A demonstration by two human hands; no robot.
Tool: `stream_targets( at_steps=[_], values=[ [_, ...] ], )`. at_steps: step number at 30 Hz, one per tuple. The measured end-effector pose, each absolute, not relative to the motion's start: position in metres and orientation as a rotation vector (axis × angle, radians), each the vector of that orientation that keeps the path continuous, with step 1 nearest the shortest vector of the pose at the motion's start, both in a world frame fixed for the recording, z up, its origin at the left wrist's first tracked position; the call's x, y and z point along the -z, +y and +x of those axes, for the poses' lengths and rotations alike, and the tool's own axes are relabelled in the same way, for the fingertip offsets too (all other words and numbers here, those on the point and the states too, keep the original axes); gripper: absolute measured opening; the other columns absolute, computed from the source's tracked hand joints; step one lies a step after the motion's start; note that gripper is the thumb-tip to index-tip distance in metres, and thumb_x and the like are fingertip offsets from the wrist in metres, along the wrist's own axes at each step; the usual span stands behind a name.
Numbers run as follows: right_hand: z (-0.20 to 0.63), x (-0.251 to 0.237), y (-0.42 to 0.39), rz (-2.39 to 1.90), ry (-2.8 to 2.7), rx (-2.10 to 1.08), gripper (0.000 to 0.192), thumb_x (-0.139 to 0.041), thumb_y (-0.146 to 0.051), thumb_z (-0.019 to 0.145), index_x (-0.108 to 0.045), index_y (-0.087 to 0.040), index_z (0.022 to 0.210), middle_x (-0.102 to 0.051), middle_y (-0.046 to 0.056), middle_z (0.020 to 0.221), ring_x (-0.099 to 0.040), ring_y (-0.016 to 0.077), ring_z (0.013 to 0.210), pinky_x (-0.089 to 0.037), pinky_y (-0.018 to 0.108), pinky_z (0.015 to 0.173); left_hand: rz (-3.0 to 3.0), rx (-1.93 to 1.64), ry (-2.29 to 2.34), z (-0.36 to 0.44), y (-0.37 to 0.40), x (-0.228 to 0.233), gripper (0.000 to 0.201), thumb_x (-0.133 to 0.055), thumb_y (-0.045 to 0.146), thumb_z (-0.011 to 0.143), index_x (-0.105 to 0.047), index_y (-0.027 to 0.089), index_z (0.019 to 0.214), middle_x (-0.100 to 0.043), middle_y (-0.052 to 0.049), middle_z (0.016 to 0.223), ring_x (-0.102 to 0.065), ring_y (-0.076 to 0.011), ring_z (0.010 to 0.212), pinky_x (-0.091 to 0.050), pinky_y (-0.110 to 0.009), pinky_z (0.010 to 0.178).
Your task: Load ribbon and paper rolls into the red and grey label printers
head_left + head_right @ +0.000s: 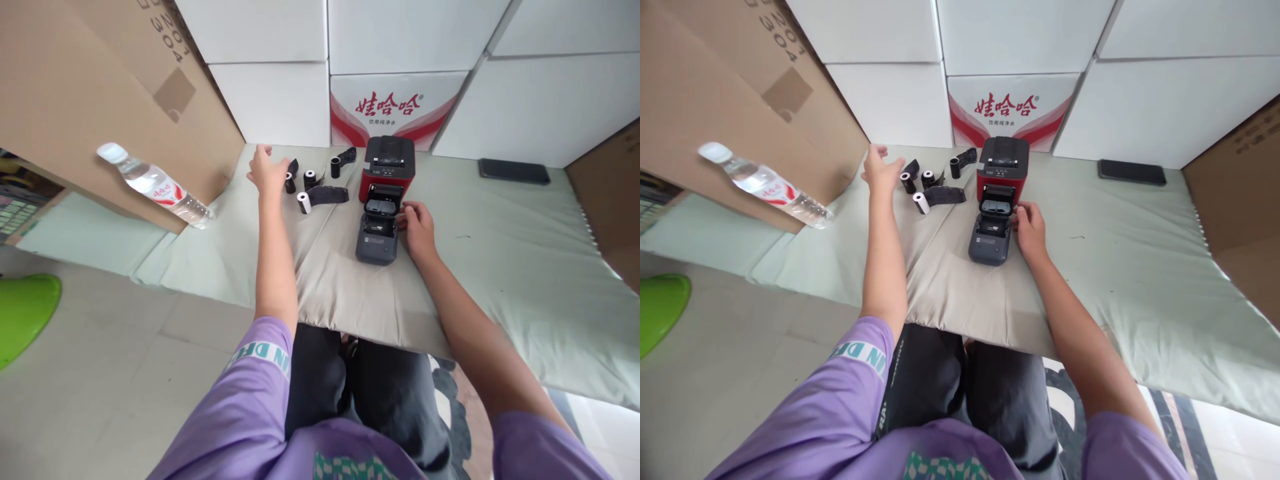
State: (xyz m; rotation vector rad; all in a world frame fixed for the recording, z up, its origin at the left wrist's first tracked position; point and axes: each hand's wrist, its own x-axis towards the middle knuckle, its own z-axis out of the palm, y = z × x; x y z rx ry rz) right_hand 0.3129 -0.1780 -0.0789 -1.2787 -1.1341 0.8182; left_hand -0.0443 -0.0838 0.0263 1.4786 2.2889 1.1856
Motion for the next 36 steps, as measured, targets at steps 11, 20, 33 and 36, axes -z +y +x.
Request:
stream_targets(
  at_steps=[11, 20, 33, 36],
  values=[
    [0.311, 0.077, -0.179, -1.291, -1.16, -0.794, 0.04, -0.065, -0.064, 0.092, -0.067, -0.027, 0.106, -0.072, 0.002, 0.097, -0.065, 0.0169, 0.074, -0.055, 0.032, 0.066, 1.799, -0.861, 2.124, 0.0, -0.079, -0.006, 0.026, -0.082, 0.028, 0.084, -0.075, 0.026, 0.11, -0.081, -0.012, 0.122, -0.058, -0.0398, 0.142, -0.023, -0.067, 0.13],
    [0.312, 0.078, -0.178, -1.291, -1.176, -0.794, 0.038, -0.064, -0.062, 0.094, -0.067, -0.026, 0.105, -0.068, 0.001, 0.09, -0.064, 0.0169, 0.073, -0.054, 0.033, 0.067, 1.719, -1.2, 1.993, -0.007, -0.083, -0.033, 0.025, -0.078, 0.035, 0.09, -0.072, 0.025, 0.112, -0.08, -0.004, 0.107, -0.069, -0.0306, 0.128, -0.047, -0.047, 0.118],
    [0.309, 0.074, -0.179, -1.282, -1.146, -0.803, 0.039, -0.066, -0.064, 0.09, -0.067, -0.027, 0.102, -0.073, 0.002, 0.095, -0.064, 0.0162, 0.072, -0.053, 0.032, 0.064, 1.846, -0.856, 0.986, 0.064, -0.127, -0.077, 0.014, -0.076, 0.015, 0.094, -0.065, 0.017, 0.103, -0.075, -0.002, 0.1, -0.079, -0.0296, 0.119, -0.064, -0.047, 0.101],
    [0.309, 0.074, -0.179, -1.281, -1.158, -0.801, 0.043, -0.065, -0.068, 0.089, -0.067, -0.027, 0.101, -0.07, 0.001, 0.085, -0.063, 0.0174, 0.07, -0.053, 0.033, 0.064, 1.987, -0.562, 0.861, 0.082, -0.132, -0.072, 0.025, -0.082, 0.011, 0.082, -0.069, 0.018, 0.102, -0.08, -0.005, 0.109, -0.079, -0.0276, 0.119, -0.063, -0.042, 0.105]
  ],
)
